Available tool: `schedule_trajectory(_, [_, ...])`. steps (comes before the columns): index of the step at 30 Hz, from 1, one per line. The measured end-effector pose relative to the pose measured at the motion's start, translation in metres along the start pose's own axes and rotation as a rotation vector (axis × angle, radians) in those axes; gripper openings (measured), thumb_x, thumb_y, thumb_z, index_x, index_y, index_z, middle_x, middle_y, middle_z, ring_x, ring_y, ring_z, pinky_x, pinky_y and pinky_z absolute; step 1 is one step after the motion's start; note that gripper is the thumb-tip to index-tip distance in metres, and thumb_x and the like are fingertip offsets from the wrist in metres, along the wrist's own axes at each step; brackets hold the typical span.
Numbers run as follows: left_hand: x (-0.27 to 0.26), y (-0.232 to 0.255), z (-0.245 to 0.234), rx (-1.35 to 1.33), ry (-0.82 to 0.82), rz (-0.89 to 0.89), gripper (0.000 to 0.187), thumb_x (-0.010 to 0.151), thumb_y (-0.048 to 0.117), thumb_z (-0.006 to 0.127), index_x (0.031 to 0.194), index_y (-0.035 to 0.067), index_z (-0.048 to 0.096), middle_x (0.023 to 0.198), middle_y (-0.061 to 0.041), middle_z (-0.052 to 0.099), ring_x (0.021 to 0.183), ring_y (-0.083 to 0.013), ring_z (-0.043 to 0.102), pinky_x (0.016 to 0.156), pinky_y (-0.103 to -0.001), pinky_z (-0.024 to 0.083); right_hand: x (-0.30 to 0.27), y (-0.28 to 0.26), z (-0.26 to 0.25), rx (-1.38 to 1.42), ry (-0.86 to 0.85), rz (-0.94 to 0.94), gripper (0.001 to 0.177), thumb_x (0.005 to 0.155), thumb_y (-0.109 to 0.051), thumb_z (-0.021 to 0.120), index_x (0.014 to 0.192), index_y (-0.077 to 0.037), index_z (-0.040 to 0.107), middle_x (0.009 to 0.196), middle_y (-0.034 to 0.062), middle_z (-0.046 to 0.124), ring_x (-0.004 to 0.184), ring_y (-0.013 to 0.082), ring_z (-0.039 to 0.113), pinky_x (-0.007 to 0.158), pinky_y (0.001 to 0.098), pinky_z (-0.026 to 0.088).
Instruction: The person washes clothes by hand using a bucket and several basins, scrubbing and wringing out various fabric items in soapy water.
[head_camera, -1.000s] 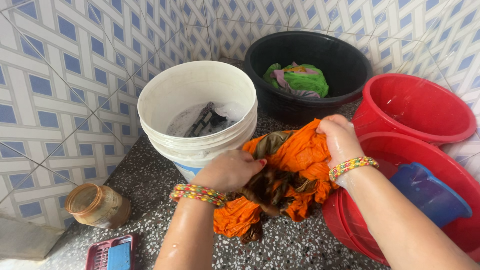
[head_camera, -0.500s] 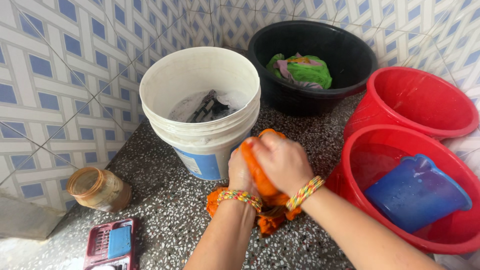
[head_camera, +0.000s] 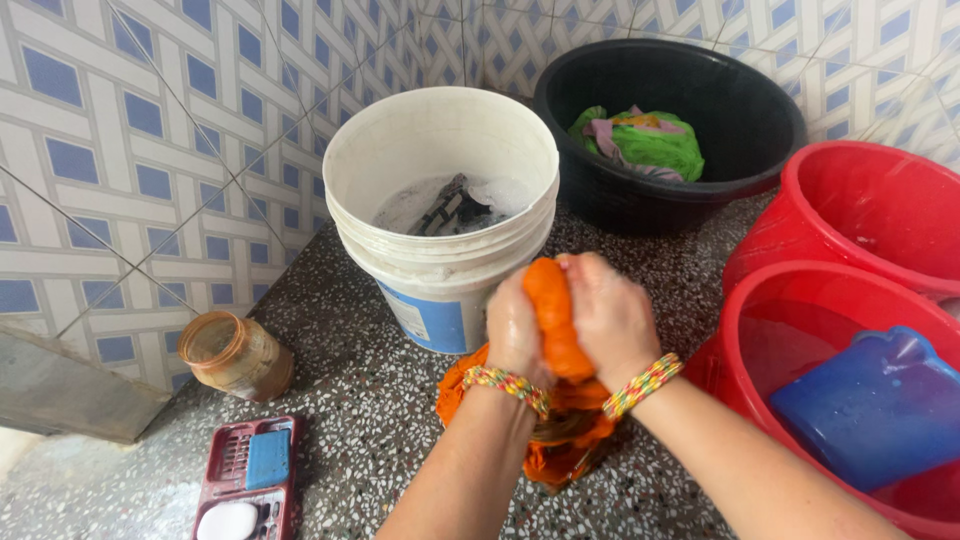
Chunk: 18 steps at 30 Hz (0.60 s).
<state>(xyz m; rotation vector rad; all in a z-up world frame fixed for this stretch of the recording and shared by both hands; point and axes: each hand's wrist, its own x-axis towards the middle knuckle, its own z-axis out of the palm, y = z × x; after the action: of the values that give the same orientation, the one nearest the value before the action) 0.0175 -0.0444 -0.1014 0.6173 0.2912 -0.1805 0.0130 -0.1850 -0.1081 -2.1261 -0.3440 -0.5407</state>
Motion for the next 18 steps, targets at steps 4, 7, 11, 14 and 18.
schedule_trajectory(4, [-0.031,0.008,0.03,0.133,-0.017,0.022,0.014,0.109,0.018,0.069,0.111,0.006,0.076,0.101,-0.006,0.076,0.092,-0.0203,0.075,0.084,-0.042,0.066,0.032,0.088,-0.011,1.03,-0.021,0.628,0.026,0.133,-0.022,0.062,0.121,-0.006,0.079,0.124,0.0041,0.079,0.116,0.016,0.072,0.1,0.0368,0.059])
schedule_trajectory(7, [-0.044,0.018,0.049,0.159,-0.15,-0.025,0.01,0.108,0.015,0.069,0.109,0.007,0.074,0.101,-0.006,0.074,0.093,-0.0203,0.074,0.083,-0.042,0.065,0.04,0.079,-0.033,0.958,-0.324,0.831,0.023,0.125,-0.021,0.06,0.125,-0.008,0.079,0.126,0.005,0.081,0.116,0.0179,0.075,0.1,0.0384,0.061])
schedule_trajectory(11, [-0.058,0.014,0.061,0.119,-0.334,-0.145,0.004,0.106,0.011,0.065,0.105,0.01,0.069,0.101,-0.004,0.072,0.094,-0.0199,0.073,0.085,-0.041,0.066,0.03,0.048,-0.048,0.898,-0.547,0.841,0.022,0.119,-0.018,0.062,0.129,-0.009,0.079,0.129,0.0067,0.082,0.117,0.0203,0.077,0.102,0.0402,0.062])
schedule_trajectory(14, [-0.065,0.008,0.061,0.054,-0.581,-0.165,0.007,0.106,0.003,0.063,0.107,0.009,0.067,0.105,-0.003,0.067,0.095,-0.0183,0.067,0.086,-0.037,0.061,0.009,0.044,-0.049,0.852,-0.654,0.852,0.024,0.115,-0.016,0.063,0.131,-0.009,0.079,0.131,0.0079,0.082,0.119,0.0221,0.078,0.103,0.0416,0.063])
schedule_trajectory(18, [-0.072,0.023,0.07,-0.067,-0.818,-0.206,0.012,0.1,-0.002,0.058,0.104,0.007,0.063,0.109,-0.005,0.066,0.097,-0.0188,0.065,0.087,-0.033,0.057,-0.013,0.053,-0.04,0.805,-0.718,0.852,0.029,0.11,-0.013,0.065,0.135,-0.01,0.079,0.134,0.0096,0.083,0.121,0.0245,0.08,0.104,0.0435,0.064])
